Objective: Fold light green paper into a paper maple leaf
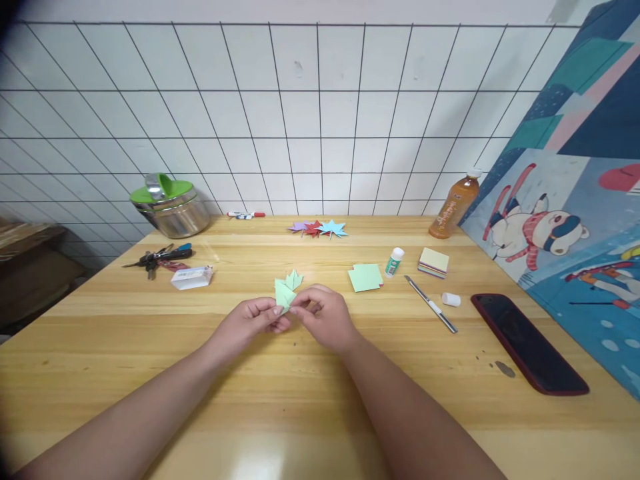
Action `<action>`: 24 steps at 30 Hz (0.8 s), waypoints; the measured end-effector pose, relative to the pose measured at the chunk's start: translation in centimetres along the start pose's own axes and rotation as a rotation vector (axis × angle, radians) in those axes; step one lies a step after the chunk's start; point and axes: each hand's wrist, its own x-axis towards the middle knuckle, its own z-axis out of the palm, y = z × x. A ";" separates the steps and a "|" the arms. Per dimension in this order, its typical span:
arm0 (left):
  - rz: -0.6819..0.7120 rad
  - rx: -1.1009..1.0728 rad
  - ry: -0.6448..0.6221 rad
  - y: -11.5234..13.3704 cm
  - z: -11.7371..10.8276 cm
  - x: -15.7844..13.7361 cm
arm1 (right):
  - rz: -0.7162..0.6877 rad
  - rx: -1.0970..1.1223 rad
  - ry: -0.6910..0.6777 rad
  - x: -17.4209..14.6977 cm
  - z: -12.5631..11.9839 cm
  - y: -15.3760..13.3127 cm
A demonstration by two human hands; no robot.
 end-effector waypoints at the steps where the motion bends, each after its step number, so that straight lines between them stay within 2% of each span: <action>1: 0.013 0.004 -0.009 0.0 0.0 0.0 | 0.049 0.033 0.014 0.0 0.1 -0.1; 7: 0.088 0.080 -0.023 0.1 0.0 -0.1 | 0.200 0.149 0.057 0.1 0.4 -0.4; 13: 0.099 0.122 -0.043 0.2 0.0 -0.2 | 0.362 0.347 0.008 0.2 0.4 -0.4; 20: 0.193 0.325 0.054 0.3 0.3 -0.4 | 0.286 0.219 0.071 -0.1 0.6 -0.9; 22: 0.206 0.354 0.086 0.2 0.2 -0.3 | 0.271 0.255 0.089 -0.1 0.6 -1.0; 24: 0.225 0.355 0.113 0.2 0.1 -0.3 | 0.313 0.361 0.090 -0.1 0.7 -1.1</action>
